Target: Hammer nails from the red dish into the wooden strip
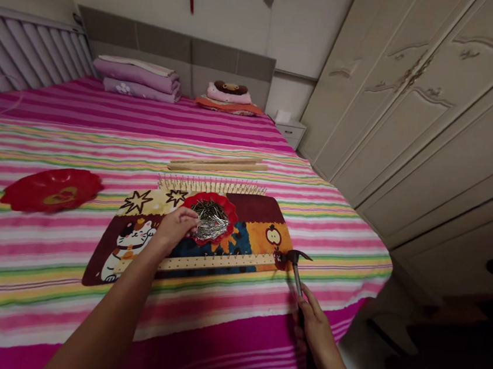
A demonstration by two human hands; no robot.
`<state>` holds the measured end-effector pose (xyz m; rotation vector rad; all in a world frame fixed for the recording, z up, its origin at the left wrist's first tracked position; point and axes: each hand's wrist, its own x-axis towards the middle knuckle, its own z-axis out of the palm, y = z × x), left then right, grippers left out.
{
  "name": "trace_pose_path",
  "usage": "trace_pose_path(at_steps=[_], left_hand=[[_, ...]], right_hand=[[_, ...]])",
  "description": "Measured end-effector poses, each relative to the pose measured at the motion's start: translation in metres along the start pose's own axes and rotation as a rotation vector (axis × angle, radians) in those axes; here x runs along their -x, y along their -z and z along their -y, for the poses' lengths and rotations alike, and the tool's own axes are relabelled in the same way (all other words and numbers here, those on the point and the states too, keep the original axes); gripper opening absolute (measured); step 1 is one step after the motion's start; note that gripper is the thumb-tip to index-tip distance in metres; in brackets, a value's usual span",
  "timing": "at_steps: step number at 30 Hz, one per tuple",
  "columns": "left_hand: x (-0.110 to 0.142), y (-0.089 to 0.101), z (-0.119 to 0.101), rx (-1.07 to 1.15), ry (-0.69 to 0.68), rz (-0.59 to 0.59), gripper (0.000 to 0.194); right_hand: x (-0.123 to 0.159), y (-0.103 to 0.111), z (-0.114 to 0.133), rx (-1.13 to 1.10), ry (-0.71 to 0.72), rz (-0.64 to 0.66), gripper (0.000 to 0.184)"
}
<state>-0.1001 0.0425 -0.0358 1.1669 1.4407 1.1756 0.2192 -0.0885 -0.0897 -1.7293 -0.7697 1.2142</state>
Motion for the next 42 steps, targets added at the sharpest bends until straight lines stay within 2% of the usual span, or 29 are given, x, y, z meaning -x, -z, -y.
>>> trace_pose_path(at_steps=[3, 7, 11, 15, 20, 26, 35, 42], left_hand=[[0.014, 0.007, -0.001, 0.190, 0.070, -0.033, 0.038], [0.037, 0.017, 0.000, 0.267, 0.173, -0.019, 0.038], [0.058, 0.020, 0.008, 0.185, 0.192, -0.034, 0.043], [0.071, 0.016, 0.023, 0.007, 0.158, -0.071, 0.038], [0.071, 0.003, 0.036, 0.010, 0.182, -0.117, 0.040], [0.069, -0.010, 0.032, -0.062, 0.163, -0.148, 0.030], [0.069, -0.011, 0.033, -0.214, 0.197, -0.154, 0.027], [0.069, -0.013, 0.040, -0.360, 0.131, -0.157, 0.031]], right_hand=[[0.000, 0.000, 0.000, -0.005, -0.003, 0.004, 0.066], [-0.002, -0.001, -0.002, -0.004, -0.011, 0.000, 0.064], [-0.002, -0.002, -0.003, -0.030, -0.003, 0.012, 0.062], [0.001, -0.003, -0.001, -0.050, 0.001, 0.019, 0.062], [0.004, -0.004, 0.001, -0.011, -0.006, 0.008, 0.062], [0.003, -0.003, -0.001, 0.013, 0.026, 0.015, 0.060], [-0.003, -0.001, -0.010, -0.008, 0.006, 0.032, 0.062], [-0.003, -0.001, -0.008, 0.011, 0.003, 0.000, 0.067]])
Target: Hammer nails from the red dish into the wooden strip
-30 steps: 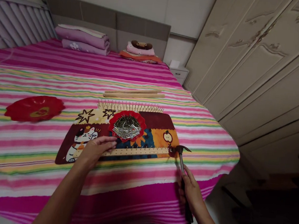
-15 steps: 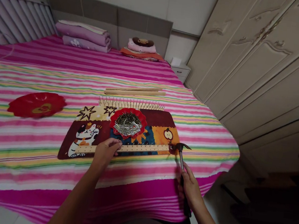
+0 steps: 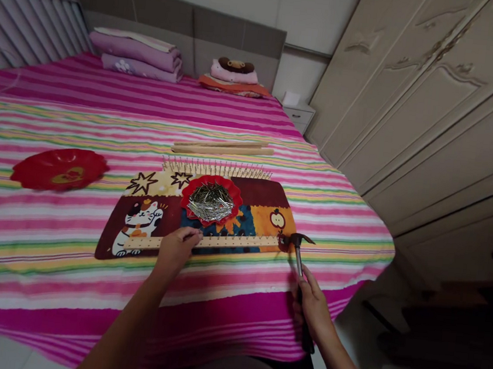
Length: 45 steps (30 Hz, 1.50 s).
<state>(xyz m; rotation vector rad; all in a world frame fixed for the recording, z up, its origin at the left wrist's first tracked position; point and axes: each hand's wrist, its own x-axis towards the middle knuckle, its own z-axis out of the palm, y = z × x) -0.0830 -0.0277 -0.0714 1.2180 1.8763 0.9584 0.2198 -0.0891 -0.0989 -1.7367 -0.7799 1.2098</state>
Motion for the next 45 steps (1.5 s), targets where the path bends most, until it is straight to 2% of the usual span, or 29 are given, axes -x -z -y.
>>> trace_pose_path(at_steps=[3, 6, 10, 14, 19, 23, 27, 30, 33, 36, 38, 41, 45], left_hand=[[0.000, -0.001, 0.002, -0.058, -0.090, -0.018, 0.026], [0.002, -0.001, 0.003, -0.093, -0.184, -0.029, 0.023], [0.003, -0.003, 0.006, -0.120, -0.246, -0.051, 0.022], [0.002, -0.006, 0.012, -0.125, -0.299, -0.058, 0.021], [0.001, -0.010, 0.018, -0.172, -0.333, -0.076, 0.019], [0.001, -0.011, 0.020, -0.208, -0.348, -0.078, 0.018], [0.000, -0.011, 0.020, -0.256, -0.348, -0.080, 0.018], [0.000, -0.011, 0.019, -0.213, -0.346, -0.079, 0.018], [0.000, -0.010, 0.018, -0.171, -0.343, -0.069, 0.017], [0.002, -0.006, 0.017, -0.133, -0.306, -0.036, 0.018], [0.001, -0.001, 0.016, -0.114, -0.286, -0.021, 0.022], [-0.006, 0.010, 0.009, -0.154, -0.301, -0.077, 0.026], [-0.027, 0.014, -0.012, -0.368, -0.411, -0.150, 0.022]], right_hand=[[0.008, 0.000, 0.010, 0.024, 0.049, -0.022, 0.068], [0.022, -0.003, 0.030, 0.047, 0.130, 0.024, 0.067], [0.044, -0.019, 0.060, 0.100, 0.174, 0.250, 0.062], [0.058, -0.048, 0.079, 0.196, 0.289, 0.446, 0.051], [0.061, -0.080, 0.087, 0.307, 0.348, 0.643, 0.044], [0.057, -0.091, 0.087, 0.342, 0.411, 0.642, 0.044], [0.052, -0.092, 0.084, 0.395, 0.469, 0.665, 0.042], [0.052, -0.086, 0.082, 0.348, 0.460, 0.605, 0.042], [0.052, -0.071, 0.078, 0.224, 0.403, 0.424, 0.047], [0.045, -0.049, 0.072, 0.064, 0.243, 0.196, 0.057], [0.037, -0.032, 0.065, -0.047, 0.115, 0.090, 0.063], [0.024, -0.010, 0.048, -0.137, 0.004, -0.005, 0.068], [0.010, 0.006, 0.025, -0.082, -0.089, -0.050, 0.064]])
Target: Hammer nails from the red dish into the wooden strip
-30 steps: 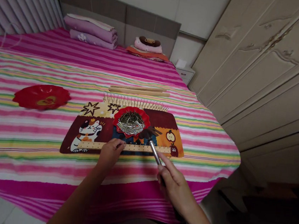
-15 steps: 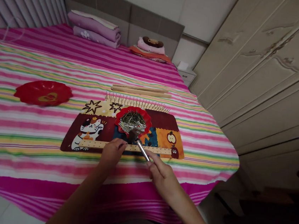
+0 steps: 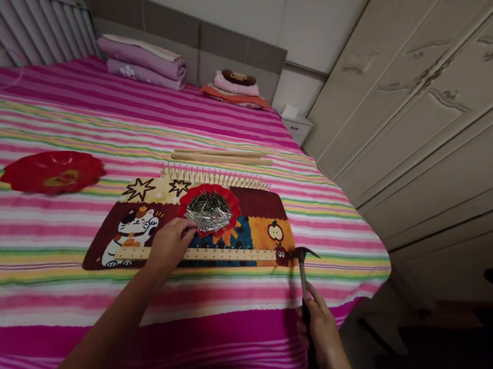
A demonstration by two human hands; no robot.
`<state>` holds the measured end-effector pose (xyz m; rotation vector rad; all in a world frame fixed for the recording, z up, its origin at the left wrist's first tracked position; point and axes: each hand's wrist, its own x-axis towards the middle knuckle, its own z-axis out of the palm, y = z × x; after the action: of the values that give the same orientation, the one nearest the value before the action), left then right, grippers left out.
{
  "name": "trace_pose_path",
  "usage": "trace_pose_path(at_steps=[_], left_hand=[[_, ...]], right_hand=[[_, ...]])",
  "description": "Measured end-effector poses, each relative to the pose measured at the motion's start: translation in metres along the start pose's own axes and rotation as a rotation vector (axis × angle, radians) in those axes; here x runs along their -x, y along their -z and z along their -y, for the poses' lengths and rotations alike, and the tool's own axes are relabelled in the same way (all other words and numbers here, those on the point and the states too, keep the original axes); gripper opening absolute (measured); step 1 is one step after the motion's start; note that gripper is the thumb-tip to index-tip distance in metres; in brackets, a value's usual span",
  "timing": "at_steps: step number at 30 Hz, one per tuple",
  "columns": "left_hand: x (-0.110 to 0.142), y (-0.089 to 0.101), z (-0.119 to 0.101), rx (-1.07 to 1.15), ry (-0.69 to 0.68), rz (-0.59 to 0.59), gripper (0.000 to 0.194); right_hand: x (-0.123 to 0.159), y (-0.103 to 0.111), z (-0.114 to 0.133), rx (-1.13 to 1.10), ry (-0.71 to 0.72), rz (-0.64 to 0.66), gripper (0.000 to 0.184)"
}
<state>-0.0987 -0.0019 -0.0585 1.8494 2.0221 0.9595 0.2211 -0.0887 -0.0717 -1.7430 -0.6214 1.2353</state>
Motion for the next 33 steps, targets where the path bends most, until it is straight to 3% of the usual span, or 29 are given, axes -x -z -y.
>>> trace_pose_path(at_steps=[3, 6, 13, 20, 28, 31, 33], left_hand=[[-0.022, -0.005, -0.012, -0.290, -0.040, 0.069, 0.023], [-0.036, -0.015, -0.024, -0.494, 0.029, 0.119, 0.026], [-0.048, -0.019, -0.034, -0.544, 0.153, 0.277, 0.024], [-0.051, -0.020, -0.040, -0.551, 0.186, 0.252, 0.026], [-0.056, -0.001, -0.025, -0.307, 0.207, 0.228, 0.017], [-0.050, 0.011, -0.019, 0.022, 0.208, 0.197, 0.017], [-0.042, 0.016, -0.014, 0.341, 0.281, 0.196, 0.017]], right_hand=[[-0.005, 0.001, -0.010, 0.043, 0.005, 0.005, 0.061], [-0.007, -0.001, -0.013, 0.069, 0.034, -0.003, 0.062], [-0.009, 0.000, -0.012, 0.139, 0.088, -0.009, 0.065], [-0.014, -0.002, -0.020, 0.101, 0.087, -0.004, 0.073], [-0.021, -0.002, -0.025, 0.112, 0.087, 0.003, 0.078], [-0.021, -0.003, -0.027, 0.117, 0.115, -0.027, 0.074], [-0.021, -0.003, -0.028, 0.126, 0.146, -0.045, 0.071]])
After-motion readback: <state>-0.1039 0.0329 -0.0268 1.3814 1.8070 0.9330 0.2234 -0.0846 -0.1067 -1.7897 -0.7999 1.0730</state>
